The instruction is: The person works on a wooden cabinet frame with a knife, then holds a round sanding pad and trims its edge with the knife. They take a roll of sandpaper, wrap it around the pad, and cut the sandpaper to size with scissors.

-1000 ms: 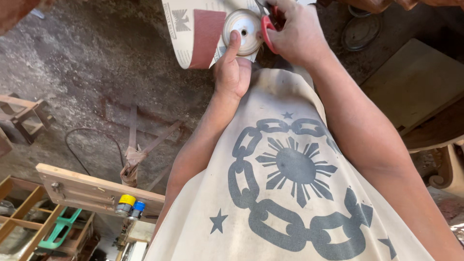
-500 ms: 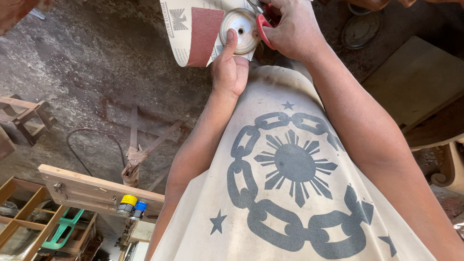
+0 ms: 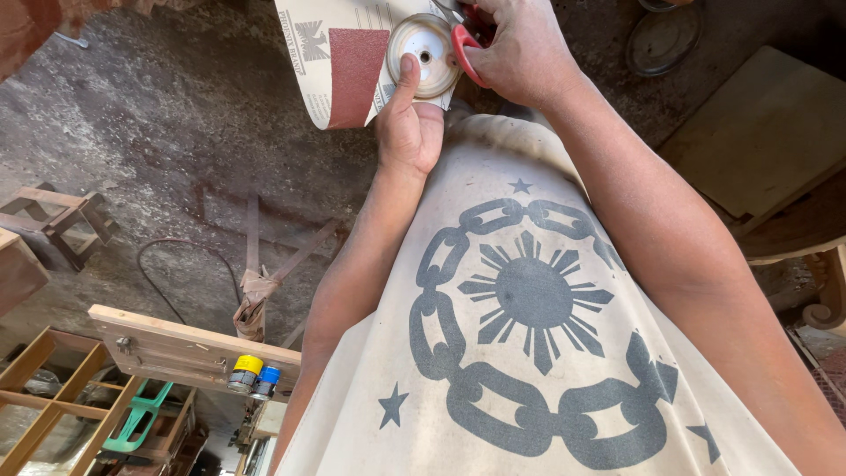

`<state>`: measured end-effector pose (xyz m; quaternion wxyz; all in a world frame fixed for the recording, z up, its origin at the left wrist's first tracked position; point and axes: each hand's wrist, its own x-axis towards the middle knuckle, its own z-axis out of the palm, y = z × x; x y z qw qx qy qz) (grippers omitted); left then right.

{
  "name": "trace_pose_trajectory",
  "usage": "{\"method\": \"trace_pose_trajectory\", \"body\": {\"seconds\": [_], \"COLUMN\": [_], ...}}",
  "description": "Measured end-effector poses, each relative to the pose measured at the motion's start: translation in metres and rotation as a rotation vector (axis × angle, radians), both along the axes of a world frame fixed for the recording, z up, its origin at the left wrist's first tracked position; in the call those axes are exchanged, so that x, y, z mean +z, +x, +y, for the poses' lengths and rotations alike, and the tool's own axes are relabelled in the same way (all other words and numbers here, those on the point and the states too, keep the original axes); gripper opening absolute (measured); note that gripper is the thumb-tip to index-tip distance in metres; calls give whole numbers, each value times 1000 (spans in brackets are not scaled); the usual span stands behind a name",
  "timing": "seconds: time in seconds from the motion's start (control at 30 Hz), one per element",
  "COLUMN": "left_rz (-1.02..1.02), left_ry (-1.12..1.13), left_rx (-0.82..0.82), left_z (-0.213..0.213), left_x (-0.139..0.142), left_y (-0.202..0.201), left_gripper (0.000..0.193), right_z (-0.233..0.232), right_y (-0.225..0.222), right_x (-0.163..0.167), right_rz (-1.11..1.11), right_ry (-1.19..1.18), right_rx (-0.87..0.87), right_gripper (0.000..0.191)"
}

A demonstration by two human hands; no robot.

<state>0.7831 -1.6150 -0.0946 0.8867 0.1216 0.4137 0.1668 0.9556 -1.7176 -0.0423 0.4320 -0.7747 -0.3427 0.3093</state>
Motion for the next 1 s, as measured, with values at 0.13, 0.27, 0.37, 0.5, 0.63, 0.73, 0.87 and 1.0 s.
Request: {"method": "trace_pose_trajectory", "body": {"seconds": [0.13,0.27,0.37,0.5,0.63,0.73,0.87,1.0], "left_rz": [-4,11,25,9,32,19,-37,-134], "left_ry": [-8,-17,-1,0,-20,-16,-7,7], "left_rx": [-20,-7,0,11,31,55,62,68], "left_z": [1,1,-1,-2,-5,-9,-15,-16], "left_x": [3,3,3,4,9,14,22,29], "left_y": [0,1,2,3,7,13,25,36], "left_gripper": [55,54,54,53,54,54,53,51], "right_z": [2,7,10,3,-33,-68,-105,-115], "right_y": [-4,-13,-17,-22,-33,-48,-73,-89], "right_x": [0,-2,-1,15,46,64,71,67], "right_rz": [9,-120,-163,-132,305,767,999,1056], "right_ry": [-111,-11,-38,-14,-193,38,157,188], "right_rx": [-50,-110,-119,-175,-257,-199,-162,-184], "right_gripper": [27,26,21,32,44,68,73,70]}}
